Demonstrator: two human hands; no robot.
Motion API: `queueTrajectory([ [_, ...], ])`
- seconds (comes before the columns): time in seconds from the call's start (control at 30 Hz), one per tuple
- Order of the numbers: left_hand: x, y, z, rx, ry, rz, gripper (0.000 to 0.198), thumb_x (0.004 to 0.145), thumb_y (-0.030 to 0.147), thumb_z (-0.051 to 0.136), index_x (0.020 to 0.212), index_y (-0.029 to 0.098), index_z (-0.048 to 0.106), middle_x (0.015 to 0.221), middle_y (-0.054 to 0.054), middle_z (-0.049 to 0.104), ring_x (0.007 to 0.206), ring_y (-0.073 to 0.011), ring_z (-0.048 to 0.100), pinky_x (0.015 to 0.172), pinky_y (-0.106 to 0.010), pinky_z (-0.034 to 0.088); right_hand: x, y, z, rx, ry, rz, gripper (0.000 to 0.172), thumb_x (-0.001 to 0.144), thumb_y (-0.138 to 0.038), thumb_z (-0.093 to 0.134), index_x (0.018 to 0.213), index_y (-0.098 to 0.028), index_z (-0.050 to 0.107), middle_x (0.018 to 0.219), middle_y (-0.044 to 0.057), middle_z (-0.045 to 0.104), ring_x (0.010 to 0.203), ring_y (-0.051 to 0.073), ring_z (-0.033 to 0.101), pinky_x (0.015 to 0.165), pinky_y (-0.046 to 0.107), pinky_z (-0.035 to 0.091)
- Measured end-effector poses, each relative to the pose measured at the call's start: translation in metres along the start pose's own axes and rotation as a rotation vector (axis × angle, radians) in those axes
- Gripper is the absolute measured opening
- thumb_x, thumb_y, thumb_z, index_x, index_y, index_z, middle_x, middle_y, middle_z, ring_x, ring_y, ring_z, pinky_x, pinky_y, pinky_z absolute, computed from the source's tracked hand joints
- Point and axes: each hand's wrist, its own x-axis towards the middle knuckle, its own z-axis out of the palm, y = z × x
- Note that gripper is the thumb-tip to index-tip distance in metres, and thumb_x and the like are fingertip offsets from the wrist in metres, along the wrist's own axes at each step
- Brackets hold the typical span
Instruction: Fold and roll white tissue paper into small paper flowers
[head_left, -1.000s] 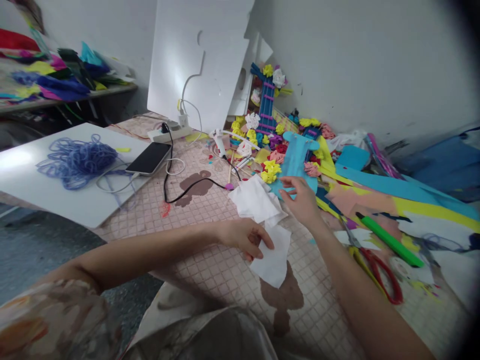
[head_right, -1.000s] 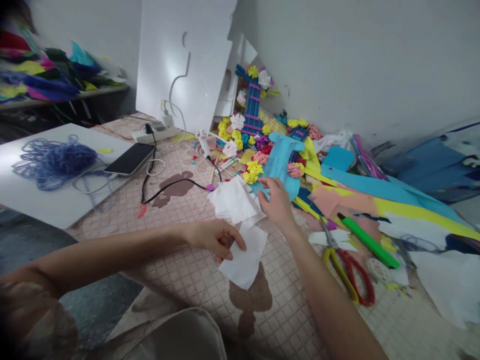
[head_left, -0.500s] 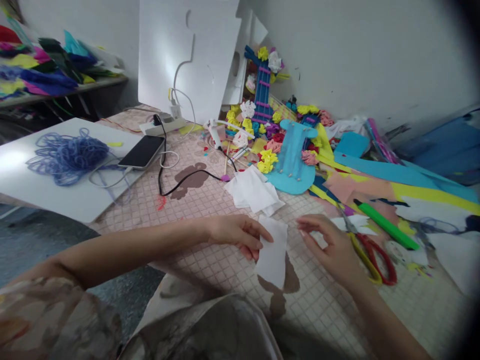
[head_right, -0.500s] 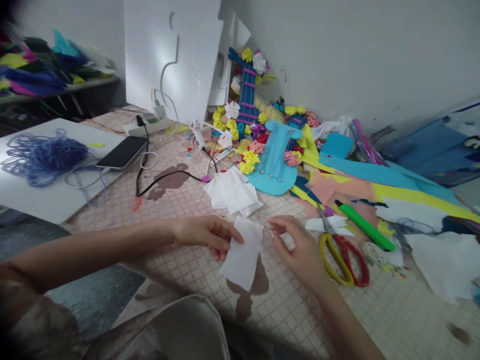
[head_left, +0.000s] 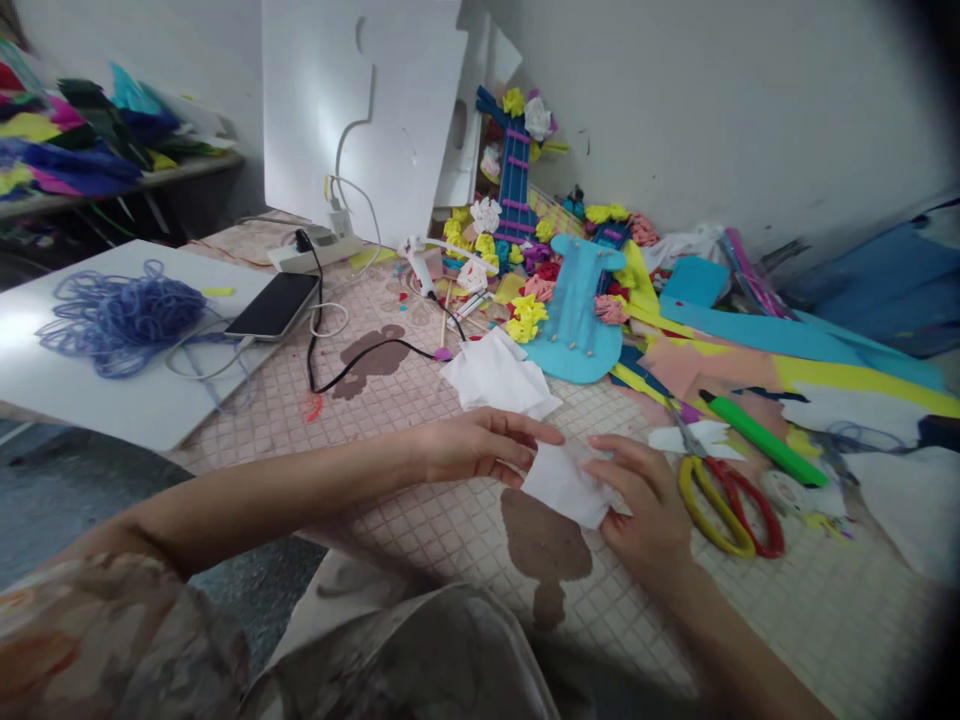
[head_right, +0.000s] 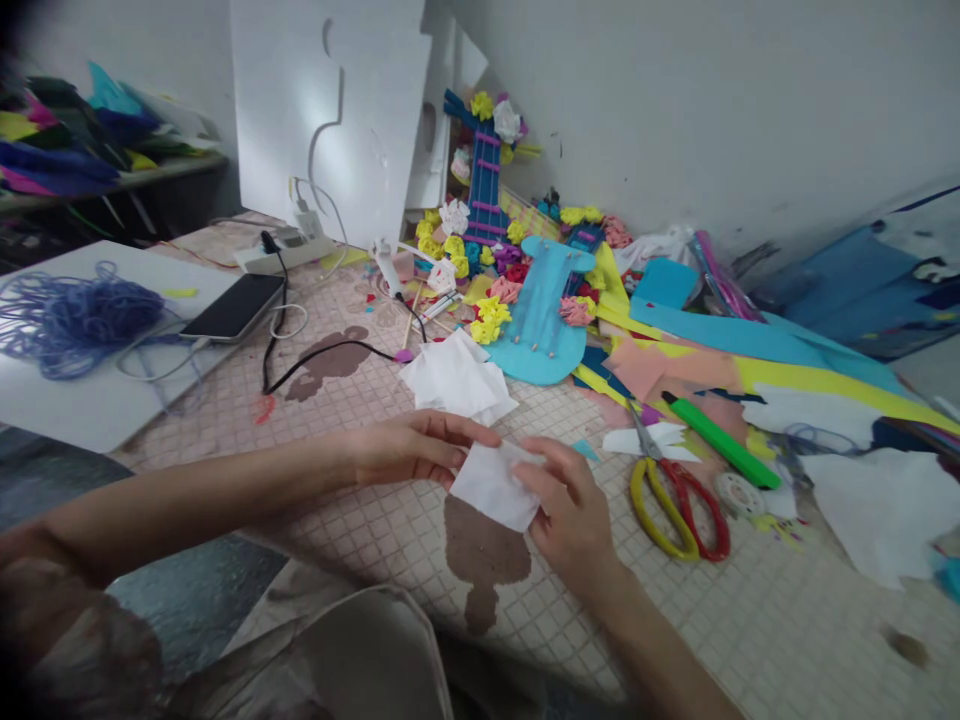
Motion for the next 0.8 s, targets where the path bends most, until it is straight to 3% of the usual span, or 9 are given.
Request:
queueTrajectory([
  [0.07,-0.003,0.001,0.0,0.373,0.0,0.162,0.037,0.078,0.012,0.059,0.115,0.017,0.062,0.087,-0.003,0.064,0.075,-0.0088,0.06,0.069,-0.02,0.048,-0.002,0.002,0.0,-0.02,0.006,-0.095,0.04,0.081,-0.009,0.057,0.113,-0.033,0.054,0.112,0.008,0.06,0.096,0.024,0.061,0.069,0.036,0.055],
  [0.17,-0.01,-0.006,-0.004,0.974,0.056,0.341,0.039,0.078,0.009,0.054,0.116,0.018,0.061,0.094,-0.005,0.063,0.074,-0.0093,0.057,0.067,-0.02,0.046,-0.009,0.003,0.002,0.005,-0.143,-0.111,0.035,0.082,-0.008,0.052,0.11,-0.028,0.057,0.113,0.009,0.062,0.094,0.023,0.063,0.068,0.034,0.056],
  [0.27,-0.016,-0.02,-0.01,1.249,0.137,0.433,0.049,0.076,0.009,0.056,0.124,0.017,0.054,0.105,-0.009,0.059,0.088,-0.0151,0.057,0.076,-0.025,0.049,-0.017,-0.001,0.004,-0.001,-0.261,-0.077,0.031,0.085,-0.008,0.049,0.109,-0.025,0.058,0.113,0.011,0.062,0.089,0.022,0.065,0.063,0.03,0.056],
  [0.43,-0.017,-0.029,-0.012,1.439,0.232,0.573,0.054,0.076,0.016,0.063,0.128,0.017,0.05,0.122,-0.015,0.05,0.112,-0.0248,0.049,0.097,-0.041,0.043,-0.02,-0.006,0.005,0.009,-0.33,-0.08,0.022,0.089,-0.01,0.048,0.101,-0.025,0.059,0.107,0.006,0.065,0.081,0.018,0.066,0.064,0.028,0.055],
  [0.53,-0.017,-0.026,-0.01,1.459,0.056,0.641,0.05,0.079,0.028,0.067,0.125,0.018,0.052,0.131,-0.015,0.049,0.125,-0.0291,0.041,0.106,-0.045,0.031,-0.017,-0.009,0.003,0.089,-0.308,-0.066,0.019,0.09,-0.01,0.048,0.099,-0.024,0.058,0.102,0.006,0.067,0.087,0.019,0.066,0.067,0.028,0.054],
  [0.6,-0.017,-0.024,-0.008,1.423,-0.083,0.645,0.061,0.074,0.038,0.072,0.128,0.02,0.05,0.132,-0.013,0.052,0.13,-0.0311,0.036,0.109,-0.045,0.026,-0.015,-0.011,0.001,0.165,-0.265,-0.012,0.018,0.089,-0.01,0.05,0.099,-0.024,0.056,0.098,0.005,0.067,0.088,0.018,0.066,0.07,0.028,0.054],
  [0.67,-0.016,-0.025,-0.007,1.408,-0.14,0.616,0.067,0.072,0.042,0.074,0.13,0.019,0.048,0.128,-0.012,0.056,0.131,-0.0317,0.036,0.109,-0.044,0.024,-0.013,-0.014,-0.001,0.253,-0.231,0.048,0.019,0.088,-0.009,0.05,0.098,-0.025,0.054,0.093,0.004,0.067,0.088,0.017,0.066,0.074,0.028,0.054],
  [0.73,-0.016,-0.027,-0.005,1.428,-0.114,0.593,0.059,0.075,0.042,0.071,0.125,0.018,0.052,0.123,-0.012,0.06,0.128,-0.031,0.039,0.107,-0.044,0.023,-0.013,-0.016,-0.002,0.321,-0.213,0.093,0.02,0.088,-0.008,0.05,0.097,-0.025,0.053,0.089,0.003,0.066,0.086,0.017,0.065,0.073,0.028,0.054],
  [0.8,-0.016,-0.028,-0.003,1.439,-0.066,0.601,0.036,0.083,0.036,0.063,0.113,0.017,0.059,0.116,-0.011,0.064,0.124,-0.0278,0.044,0.106,-0.043,0.022,-0.014,-0.018,-0.002,0.363,-0.21,0.147,0.018,0.088,-0.009,0.05,0.094,-0.025,0.053,0.089,0.002,0.066,0.082,0.016,0.065,0.068,0.026,0.053],
])
